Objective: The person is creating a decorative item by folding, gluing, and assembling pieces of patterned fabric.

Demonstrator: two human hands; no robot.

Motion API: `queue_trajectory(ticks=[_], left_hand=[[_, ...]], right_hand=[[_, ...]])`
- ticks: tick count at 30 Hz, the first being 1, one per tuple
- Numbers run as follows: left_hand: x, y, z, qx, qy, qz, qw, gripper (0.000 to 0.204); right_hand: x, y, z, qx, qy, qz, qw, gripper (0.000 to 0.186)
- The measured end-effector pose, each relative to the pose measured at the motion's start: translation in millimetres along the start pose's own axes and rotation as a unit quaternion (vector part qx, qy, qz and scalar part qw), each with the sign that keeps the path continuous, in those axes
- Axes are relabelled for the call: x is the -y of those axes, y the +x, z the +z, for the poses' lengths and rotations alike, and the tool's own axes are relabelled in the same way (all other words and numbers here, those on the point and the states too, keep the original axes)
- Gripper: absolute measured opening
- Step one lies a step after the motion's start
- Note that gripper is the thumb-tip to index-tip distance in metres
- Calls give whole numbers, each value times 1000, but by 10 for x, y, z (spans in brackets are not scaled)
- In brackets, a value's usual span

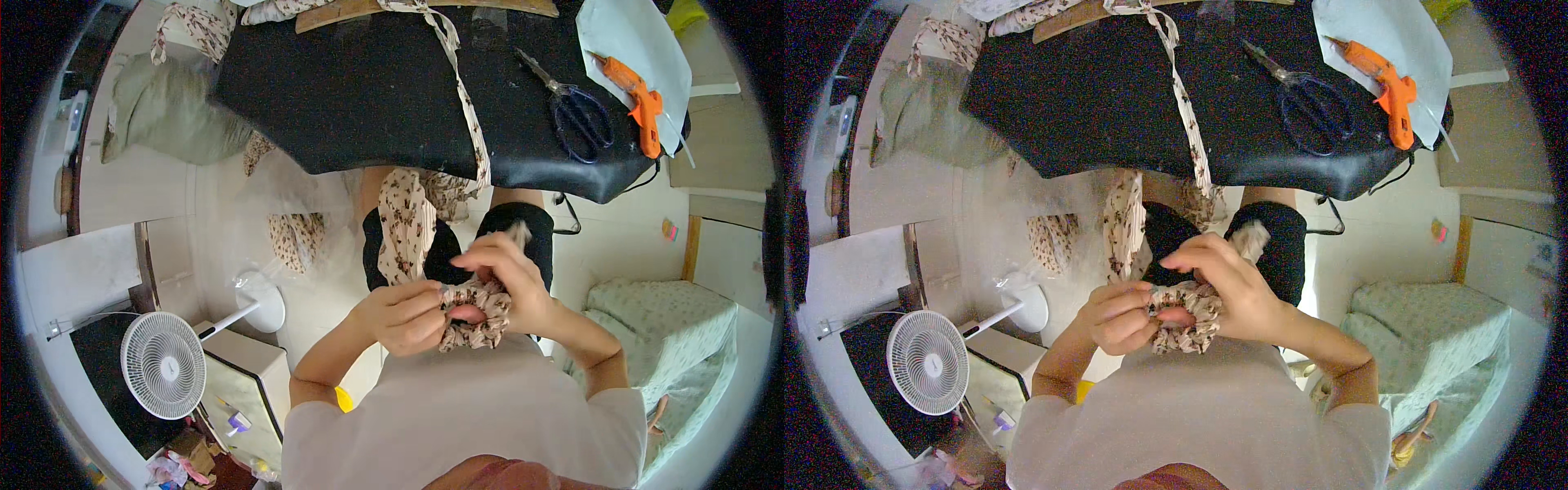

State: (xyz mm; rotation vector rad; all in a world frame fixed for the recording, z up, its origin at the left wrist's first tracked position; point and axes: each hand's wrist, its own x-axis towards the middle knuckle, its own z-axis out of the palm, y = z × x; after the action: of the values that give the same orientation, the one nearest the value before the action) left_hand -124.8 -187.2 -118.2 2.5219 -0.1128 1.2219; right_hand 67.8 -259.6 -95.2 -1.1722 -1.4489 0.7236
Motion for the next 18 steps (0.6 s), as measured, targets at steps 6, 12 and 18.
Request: queue_trajectory(ticks=[6, 12, 18], left_hand=[[-22, -24, -1, -2, 17, 16, 1000, 20], [49, 88, -16, -48, -102, -81, 990, 16], [-50, -51, -19, -17, -92, -92, 991, 28]], right_hand=[[-16, -43, -6, 97, 57, 21, 993, 34], [-33, -30, -33, 43, 1, -47, 998, 35], [18, 7, -86, 69, -36, -6, 997, 39]])
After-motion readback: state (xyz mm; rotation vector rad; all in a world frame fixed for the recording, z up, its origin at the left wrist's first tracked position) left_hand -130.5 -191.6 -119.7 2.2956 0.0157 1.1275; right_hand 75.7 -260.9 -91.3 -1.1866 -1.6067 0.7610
